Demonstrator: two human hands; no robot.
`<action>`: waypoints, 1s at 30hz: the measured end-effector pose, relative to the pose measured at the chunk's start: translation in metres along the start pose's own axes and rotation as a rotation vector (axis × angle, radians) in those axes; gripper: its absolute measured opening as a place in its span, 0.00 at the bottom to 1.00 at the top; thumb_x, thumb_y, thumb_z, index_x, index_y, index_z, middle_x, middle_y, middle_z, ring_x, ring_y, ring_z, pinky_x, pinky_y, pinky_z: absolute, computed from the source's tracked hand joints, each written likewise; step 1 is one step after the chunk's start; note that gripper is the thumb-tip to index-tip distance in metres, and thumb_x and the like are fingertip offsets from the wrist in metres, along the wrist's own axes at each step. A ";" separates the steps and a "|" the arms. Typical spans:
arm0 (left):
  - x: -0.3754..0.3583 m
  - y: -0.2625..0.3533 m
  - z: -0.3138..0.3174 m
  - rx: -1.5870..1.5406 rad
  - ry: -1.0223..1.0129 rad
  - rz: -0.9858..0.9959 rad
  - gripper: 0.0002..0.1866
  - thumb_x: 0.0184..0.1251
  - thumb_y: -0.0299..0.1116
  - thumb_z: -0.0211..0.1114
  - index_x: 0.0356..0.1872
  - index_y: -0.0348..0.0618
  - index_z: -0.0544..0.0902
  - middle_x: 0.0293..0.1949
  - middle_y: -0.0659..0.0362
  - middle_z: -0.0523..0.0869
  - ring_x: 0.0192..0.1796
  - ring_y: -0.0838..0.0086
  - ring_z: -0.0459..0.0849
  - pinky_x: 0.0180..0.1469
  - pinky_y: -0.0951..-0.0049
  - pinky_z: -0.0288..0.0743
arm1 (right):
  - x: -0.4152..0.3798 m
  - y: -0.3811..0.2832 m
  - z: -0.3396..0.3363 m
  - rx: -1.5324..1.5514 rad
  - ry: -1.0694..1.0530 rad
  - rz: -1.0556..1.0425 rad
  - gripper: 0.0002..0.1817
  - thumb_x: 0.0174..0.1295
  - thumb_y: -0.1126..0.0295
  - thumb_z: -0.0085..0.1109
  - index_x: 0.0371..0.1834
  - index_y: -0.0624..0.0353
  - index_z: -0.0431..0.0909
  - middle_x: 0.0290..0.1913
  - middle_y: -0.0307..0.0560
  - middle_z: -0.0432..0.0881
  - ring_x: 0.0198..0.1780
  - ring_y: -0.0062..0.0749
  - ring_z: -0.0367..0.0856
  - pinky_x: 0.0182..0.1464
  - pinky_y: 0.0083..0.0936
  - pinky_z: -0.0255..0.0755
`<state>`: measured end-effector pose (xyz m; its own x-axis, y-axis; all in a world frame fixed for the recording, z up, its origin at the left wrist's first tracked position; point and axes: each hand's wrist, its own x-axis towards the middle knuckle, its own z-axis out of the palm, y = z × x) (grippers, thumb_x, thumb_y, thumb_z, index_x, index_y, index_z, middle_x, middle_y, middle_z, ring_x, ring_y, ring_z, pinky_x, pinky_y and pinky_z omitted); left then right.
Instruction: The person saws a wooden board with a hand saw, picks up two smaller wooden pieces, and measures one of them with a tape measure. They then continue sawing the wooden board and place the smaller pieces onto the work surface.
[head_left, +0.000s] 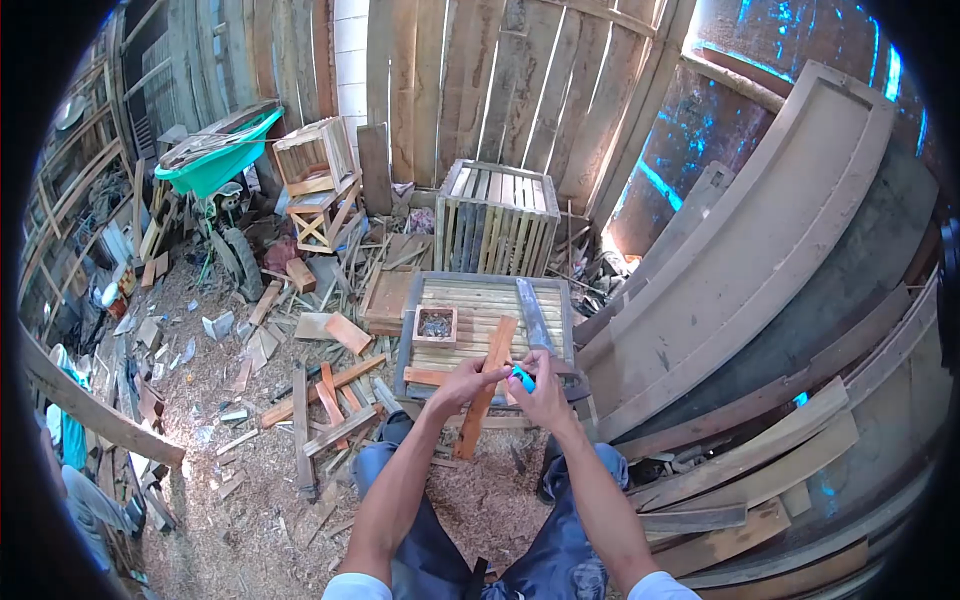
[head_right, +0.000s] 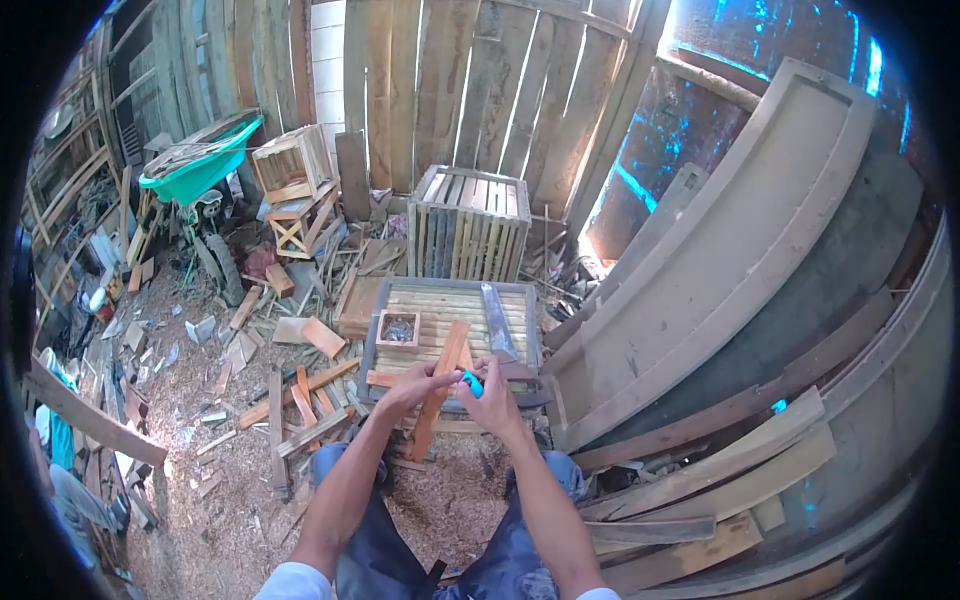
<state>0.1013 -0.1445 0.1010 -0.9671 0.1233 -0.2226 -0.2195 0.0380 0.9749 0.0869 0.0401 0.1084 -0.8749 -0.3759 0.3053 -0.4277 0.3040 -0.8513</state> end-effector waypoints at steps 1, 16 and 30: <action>-0.002 0.003 0.001 0.015 0.017 -0.014 0.26 0.63 0.52 0.70 0.48 0.37 0.84 0.37 0.63 0.83 0.39 0.81 0.76 0.44 0.74 0.70 | 0.000 0.001 0.000 -0.018 0.002 0.011 0.26 0.61 0.57 0.63 0.52 0.62 0.62 0.38 0.59 0.80 0.43 0.49 0.83 0.46 0.41 0.75; -0.013 0.034 -0.050 -0.230 0.237 0.176 0.17 0.69 0.46 0.67 0.42 0.40 0.82 0.34 0.66 0.82 0.37 0.84 0.76 0.40 0.77 0.70 | 0.016 0.007 -0.030 -0.249 -0.071 0.119 0.14 0.61 0.60 0.58 0.43 0.57 0.82 0.38 0.61 0.83 0.44 0.57 0.82 0.45 0.44 0.75; 0.009 0.012 -0.019 -0.172 0.152 0.106 0.20 0.80 0.42 0.48 0.60 0.37 0.74 0.47 0.59 0.84 0.52 0.75 0.78 0.57 0.71 0.71 | 0.019 0.028 -0.020 -0.100 0.085 0.386 0.14 0.61 0.62 0.57 0.37 0.61 0.85 0.31 0.52 0.84 0.34 0.41 0.82 0.37 0.35 0.74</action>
<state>0.0876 -0.1615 0.1108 -0.9912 -0.0332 -0.1281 -0.1224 -0.1380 0.9828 0.0539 0.0594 0.0990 -0.9894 -0.1446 0.0095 -0.0805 0.4938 -0.8659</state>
